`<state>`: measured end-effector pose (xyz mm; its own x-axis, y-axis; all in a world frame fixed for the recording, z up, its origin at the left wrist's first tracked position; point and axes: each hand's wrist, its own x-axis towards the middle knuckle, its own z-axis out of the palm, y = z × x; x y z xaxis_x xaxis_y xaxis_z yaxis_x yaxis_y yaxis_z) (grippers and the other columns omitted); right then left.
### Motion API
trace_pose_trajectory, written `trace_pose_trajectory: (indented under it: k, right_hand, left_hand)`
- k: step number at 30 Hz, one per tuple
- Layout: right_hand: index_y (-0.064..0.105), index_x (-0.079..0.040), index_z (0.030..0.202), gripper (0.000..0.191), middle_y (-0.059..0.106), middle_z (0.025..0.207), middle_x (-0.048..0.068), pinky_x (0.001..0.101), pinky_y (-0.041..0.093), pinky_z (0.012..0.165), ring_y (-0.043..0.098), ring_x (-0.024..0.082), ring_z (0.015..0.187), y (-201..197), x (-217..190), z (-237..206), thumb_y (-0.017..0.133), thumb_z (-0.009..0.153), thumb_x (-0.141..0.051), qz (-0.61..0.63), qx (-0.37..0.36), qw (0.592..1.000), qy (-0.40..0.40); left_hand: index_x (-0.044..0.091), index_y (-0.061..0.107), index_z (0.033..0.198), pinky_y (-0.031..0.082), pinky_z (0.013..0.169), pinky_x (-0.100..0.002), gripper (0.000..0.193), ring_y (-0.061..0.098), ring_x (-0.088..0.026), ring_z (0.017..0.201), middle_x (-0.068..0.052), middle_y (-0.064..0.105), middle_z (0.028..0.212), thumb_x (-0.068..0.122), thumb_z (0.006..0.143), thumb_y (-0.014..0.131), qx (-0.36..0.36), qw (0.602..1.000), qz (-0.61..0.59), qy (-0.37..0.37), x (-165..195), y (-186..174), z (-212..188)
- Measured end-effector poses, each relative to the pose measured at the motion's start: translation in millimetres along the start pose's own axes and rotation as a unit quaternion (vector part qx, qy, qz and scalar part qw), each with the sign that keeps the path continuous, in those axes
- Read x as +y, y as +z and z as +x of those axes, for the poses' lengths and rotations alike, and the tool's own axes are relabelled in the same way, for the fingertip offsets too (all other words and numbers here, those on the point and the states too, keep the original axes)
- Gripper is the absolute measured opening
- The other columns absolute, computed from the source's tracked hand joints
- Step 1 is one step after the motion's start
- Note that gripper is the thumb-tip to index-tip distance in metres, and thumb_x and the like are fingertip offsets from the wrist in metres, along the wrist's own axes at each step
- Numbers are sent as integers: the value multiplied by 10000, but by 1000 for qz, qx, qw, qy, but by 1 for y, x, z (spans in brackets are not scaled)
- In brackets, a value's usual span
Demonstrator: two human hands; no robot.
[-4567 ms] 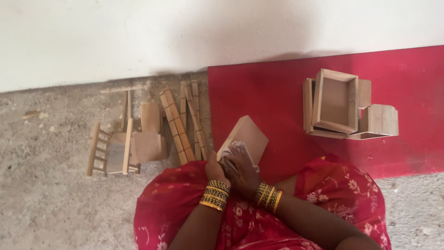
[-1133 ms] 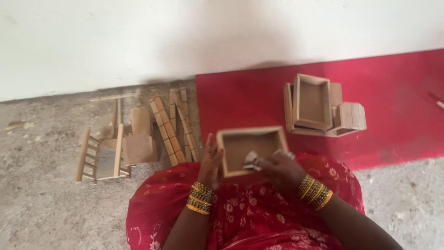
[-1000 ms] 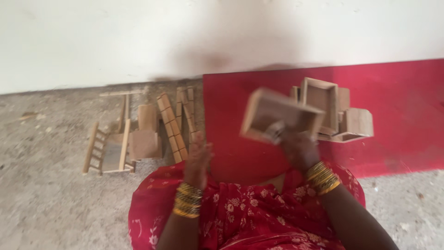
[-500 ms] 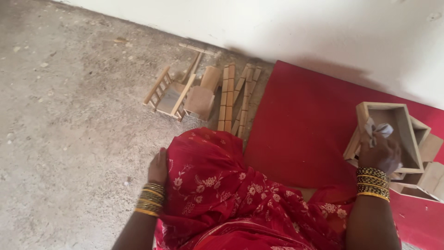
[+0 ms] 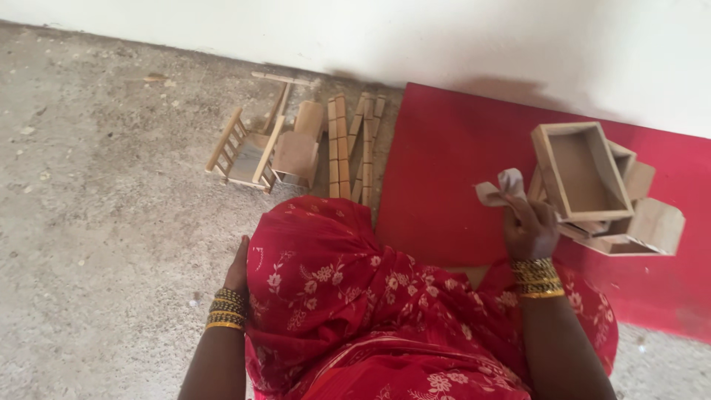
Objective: The person sits on the floor and wipes various small wooden furniture parts, including a miniature chair, drawer boxes, and cylindrical dowels, using a cloth. The person handles each item individually, wiping surfaces and placing them aside.
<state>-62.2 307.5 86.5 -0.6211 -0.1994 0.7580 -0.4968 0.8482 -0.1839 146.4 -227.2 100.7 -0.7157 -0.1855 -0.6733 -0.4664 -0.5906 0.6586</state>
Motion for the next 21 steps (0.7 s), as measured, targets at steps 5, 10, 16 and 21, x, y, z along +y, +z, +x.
trace_pose_trajectory:
  k: [5, 10, 16, 21]
  right_hand:
    - [769, -125, 1126, 263, 661, 978, 38, 346, 541, 721, 636, 171, 827, -13, -28, -1, 855, 893, -38, 80, 37, 995, 44]
    - [770, -133, 1113, 209, 700, 950, -5, 282, 529, 686, 641, 119, 826, -44, -48, -8, 881, 957, -49, 118, 121, 978, 121]
    - [829, -115, 1078, 131, 707, 829, 9, 278, 477, 639, 580, 98, 702, -117, -44, -8, 849, 997, -14, 86, 180, 972, 128]
    - [725, -34, 1143, 124, 761, 1112, 106, 279, 630, 649, 722, 150, 874, -194, -15, -12, 764, 1038, 21, 258, 337, 894, 141]
  left_hand:
    - [76, 464, 1491, 562, 950, -466, 839, 645, -345, 1199, -215, 612, 1398, 698, 961, 274, -35, 999, -7, 10, -6, -7, -2]
    - [85, 456, 1508, 567, 975, -445, 816, 640, -315, 1225, -193, 599, 1427, 688, 973, 332, -106, 992, -56, 47, -16, -12, 0]
    - [94, 466, 1495, 581, 933, -448, 793, 662, -309, 1180, -185, 620, 1398, 677, 966, 366, -117, 989, -36, 86, -11, -10, -10]
    - [75, 504, 1493, 578, 934, -425, 829, 664, -272, 1174, -182, 643, 1367, 706, 958, 462, -238, 965, -39, 103, 11, 1, -25]
